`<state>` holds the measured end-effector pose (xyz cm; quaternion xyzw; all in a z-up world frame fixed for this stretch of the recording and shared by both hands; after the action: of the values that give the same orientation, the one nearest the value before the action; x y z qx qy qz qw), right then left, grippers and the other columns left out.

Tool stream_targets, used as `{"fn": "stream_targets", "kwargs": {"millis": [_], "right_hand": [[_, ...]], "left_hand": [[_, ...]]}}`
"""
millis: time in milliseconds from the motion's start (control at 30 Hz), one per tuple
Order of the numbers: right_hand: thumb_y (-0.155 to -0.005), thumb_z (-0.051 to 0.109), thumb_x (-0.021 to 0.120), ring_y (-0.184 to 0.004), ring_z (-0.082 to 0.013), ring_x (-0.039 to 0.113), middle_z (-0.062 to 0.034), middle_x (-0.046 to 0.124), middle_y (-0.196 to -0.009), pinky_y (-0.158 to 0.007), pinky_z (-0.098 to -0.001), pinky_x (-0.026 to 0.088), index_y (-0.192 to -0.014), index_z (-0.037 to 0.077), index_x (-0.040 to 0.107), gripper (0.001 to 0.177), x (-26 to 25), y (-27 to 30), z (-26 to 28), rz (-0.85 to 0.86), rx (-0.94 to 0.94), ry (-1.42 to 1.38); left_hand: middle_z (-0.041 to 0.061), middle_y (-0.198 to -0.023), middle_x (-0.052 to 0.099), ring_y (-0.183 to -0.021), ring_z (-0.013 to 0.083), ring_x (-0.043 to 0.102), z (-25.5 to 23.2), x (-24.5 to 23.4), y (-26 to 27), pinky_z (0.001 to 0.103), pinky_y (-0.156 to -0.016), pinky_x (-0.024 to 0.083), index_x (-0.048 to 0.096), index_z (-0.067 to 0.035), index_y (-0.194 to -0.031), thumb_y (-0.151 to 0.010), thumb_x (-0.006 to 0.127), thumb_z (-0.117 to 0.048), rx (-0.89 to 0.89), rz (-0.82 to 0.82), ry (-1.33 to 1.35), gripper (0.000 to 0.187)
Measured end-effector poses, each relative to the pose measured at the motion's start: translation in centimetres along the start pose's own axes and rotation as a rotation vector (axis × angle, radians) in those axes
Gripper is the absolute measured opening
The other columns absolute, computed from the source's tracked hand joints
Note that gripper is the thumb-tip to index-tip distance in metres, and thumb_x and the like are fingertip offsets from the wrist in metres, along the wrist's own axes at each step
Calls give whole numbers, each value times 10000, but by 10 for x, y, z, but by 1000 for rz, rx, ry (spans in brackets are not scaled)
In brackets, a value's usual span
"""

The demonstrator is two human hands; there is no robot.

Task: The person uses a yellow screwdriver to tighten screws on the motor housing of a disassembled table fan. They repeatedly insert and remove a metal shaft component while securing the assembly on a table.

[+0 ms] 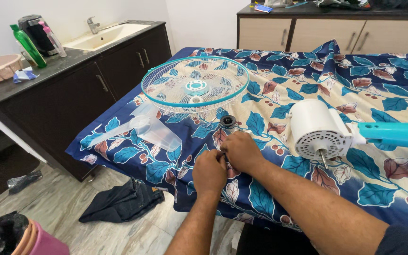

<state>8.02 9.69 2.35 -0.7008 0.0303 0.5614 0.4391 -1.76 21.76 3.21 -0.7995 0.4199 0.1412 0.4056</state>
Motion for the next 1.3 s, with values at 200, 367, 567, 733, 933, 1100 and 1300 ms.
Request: {"fn": "stream_targets", "kwargs": {"millis": [200, 367, 567, 733, 933, 1100, 1300], "right_hand": [[-788, 129, 639, -900, -315, 597, -92, 618, -859, -789, -452, 460, -904, 94, 708, 139, -11, 17, 2, -227, -69, -39], [-843, 205, 698, -851, -277, 617, -50, 630, -809, -770, -446, 438, -837, 129, 702, 76, -33, 37, 7, -175, -4, -25], [-842, 231, 724, -816, -233, 635, -11, 662, -795, -775, -440, 411, -829, 157, 717, 75, -73, 65, 21, -138, -7, -33], [-850, 265, 747, -818, -217, 626, -13, 658, -774, -840, -441, 399, -842, 159, 730, 109, -115, 82, 16, -134, -98, 12], [-876, 214, 773, -869, -176, 658, 6, 727, -876, -858, -402, 396, -923, 149, 745, 85, -160, 117, -1, -336, -54, -54], [-808, 185, 767, -769, -218, 673, -41, 734, -820, -774, -385, 487, -837, 96, 747, 96, -178, 155, -44, -452, 227, -137], [-826, 205, 773, -615, -141, 707, -78, 757, -725, -593, -296, 533, -888, 36, 774, 179, -156, 201, -100, -421, 938, -384]], "left_hand": [[76, -888, 723, -916, 314, 679, 1, 1, 0, 454, -794, 531, 756, -116, -896, -853, 691, -191, 26, 17, 15, 108], [70, -923, 722, -930, 315, 677, 4, 2, -3, 453, -801, 529, 759, -130, -935, -854, 678, -183, 66, 48, 5, 126], [73, -947, 722, -952, 320, 675, 7, 7, -4, 462, -814, 526, 771, -147, -922, -862, 697, -223, 26, 113, -59, 122], [71, -968, 754, -926, 305, 711, 3, 6, -4, 443, -794, 545, 779, -167, -955, -861, 712, -248, -41, 164, -40, 141], [83, -1003, 767, -926, 303, 728, 2, 6, -4, 428, -790, 554, 784, -186, -1015, -878, 716, -268, -104, 213, -61, 173], [100, -1009, 763, -895, 309, 730, 8, 11, -6, 431, -771, 554, 788, -169, -1029, -895, 707, -254, -97, 204, -72, 178], [105, -978, 766, -839, 285, 753, -2, 14, -10, 409, -748, 569, 779, -142, -1030, -904, 702, -223, -15, 221, 1, 169]]}}
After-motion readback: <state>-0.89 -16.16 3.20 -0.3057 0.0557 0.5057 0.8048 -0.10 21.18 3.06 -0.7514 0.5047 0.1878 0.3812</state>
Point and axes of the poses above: each hand's wrist, its own y-axis away from the middle knuckle, its own x-axis out of the palm, z = x × y, the point moved 1 cm from there along -y, towards the middle knuckle
